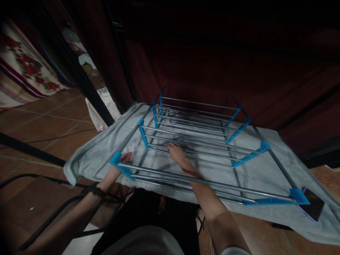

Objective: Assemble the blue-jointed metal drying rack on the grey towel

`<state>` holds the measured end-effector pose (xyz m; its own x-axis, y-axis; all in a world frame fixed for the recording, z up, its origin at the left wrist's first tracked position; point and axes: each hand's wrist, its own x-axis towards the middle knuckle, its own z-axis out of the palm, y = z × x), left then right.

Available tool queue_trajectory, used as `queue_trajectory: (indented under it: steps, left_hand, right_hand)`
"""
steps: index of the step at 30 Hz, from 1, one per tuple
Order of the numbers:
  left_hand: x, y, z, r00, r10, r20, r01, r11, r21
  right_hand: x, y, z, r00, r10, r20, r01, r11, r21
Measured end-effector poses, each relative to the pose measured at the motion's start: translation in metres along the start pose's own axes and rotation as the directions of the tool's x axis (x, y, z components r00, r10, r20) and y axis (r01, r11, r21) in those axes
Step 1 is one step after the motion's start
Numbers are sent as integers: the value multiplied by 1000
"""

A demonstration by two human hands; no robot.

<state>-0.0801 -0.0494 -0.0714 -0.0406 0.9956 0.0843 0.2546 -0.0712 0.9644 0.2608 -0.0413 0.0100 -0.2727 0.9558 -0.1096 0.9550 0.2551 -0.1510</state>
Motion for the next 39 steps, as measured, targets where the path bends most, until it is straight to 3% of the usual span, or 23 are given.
queue_trajectory:
  steps: [4, 10, 15, 22, 33, 39]
  left_hand:
    - [38, 11, 29, 991, 96, 98, -92, 995, -43]
    - [60, 36, 61, 946, 164, 279, -165, 986, -20]
    - [68, 48, 65, 926, 178, 333, -205, 978, 47]
    - [71, 50, 68, 929, 186, 319, -252, 951, 177]
    - [73, 53, 63, 928, 179, 328, -289, 900, 325]
    - [77, 51, 61, 917, 181, 354, -308, 888, 342]
  right_hand:
    - [2, -6, 1, 999, -21, -27, 22, 1000, 23]
    - [1, -7, -1, 1000, -23, -20, 24, 999, 29]
    - [3, -6, -1, 999, -19, -37, 20, 1000, 20]
    - [6, -5, 0, 996, -24, -84, 27, 999, 37]
    - [1, -6, 2, 988, -122, -93, 124, 992, 15]
    - [6, -10, 0, 993, -67, -100, 73, 996, 57]
